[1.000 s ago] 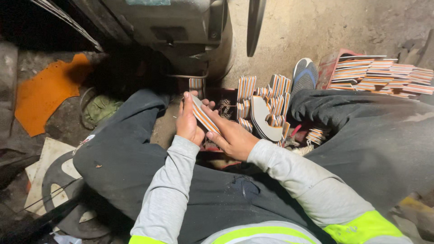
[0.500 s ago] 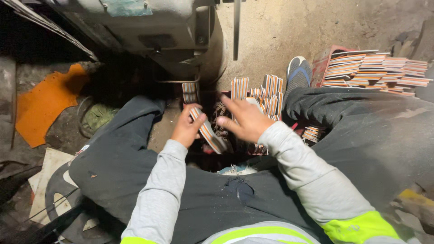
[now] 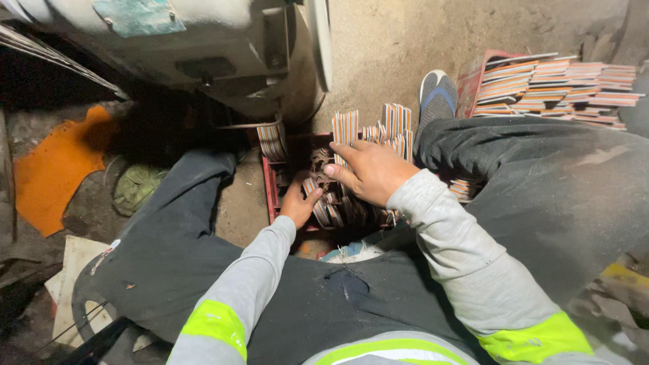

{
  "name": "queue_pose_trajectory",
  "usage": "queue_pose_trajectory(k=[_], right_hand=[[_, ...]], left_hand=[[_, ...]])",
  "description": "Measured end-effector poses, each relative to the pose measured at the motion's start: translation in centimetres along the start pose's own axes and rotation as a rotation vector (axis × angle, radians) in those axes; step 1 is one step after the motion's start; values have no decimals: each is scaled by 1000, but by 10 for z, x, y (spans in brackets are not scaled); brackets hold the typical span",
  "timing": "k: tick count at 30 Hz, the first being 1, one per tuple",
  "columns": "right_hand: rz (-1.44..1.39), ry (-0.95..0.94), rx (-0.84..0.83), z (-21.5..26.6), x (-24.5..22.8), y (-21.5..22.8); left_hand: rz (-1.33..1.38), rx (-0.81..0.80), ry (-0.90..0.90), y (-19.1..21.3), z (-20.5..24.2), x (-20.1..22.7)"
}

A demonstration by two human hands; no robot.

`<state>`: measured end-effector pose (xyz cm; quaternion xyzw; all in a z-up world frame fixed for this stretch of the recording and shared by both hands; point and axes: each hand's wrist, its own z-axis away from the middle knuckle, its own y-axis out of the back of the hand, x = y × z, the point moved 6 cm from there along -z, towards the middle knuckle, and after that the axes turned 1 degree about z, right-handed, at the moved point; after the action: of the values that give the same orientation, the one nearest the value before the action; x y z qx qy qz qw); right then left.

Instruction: The person sits on the floor and repeatedly feeds small shoe insoles into a bench grinder to smooth their edges. They handle the insoles one at a time, rotating them to grind different sides, and place the finished pieces into a red tray.

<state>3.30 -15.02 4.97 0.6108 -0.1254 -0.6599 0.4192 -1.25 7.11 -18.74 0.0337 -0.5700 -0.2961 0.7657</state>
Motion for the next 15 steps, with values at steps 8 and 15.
queue_pose_trajectory(k=[8,15], right_hand=[[-6,-56,46,8,24,21],[99,-400,76,18,102,34]], left_hand=[[-144,-116,54,-32,29,28],[-352,-422,-22,-28,50,43]])
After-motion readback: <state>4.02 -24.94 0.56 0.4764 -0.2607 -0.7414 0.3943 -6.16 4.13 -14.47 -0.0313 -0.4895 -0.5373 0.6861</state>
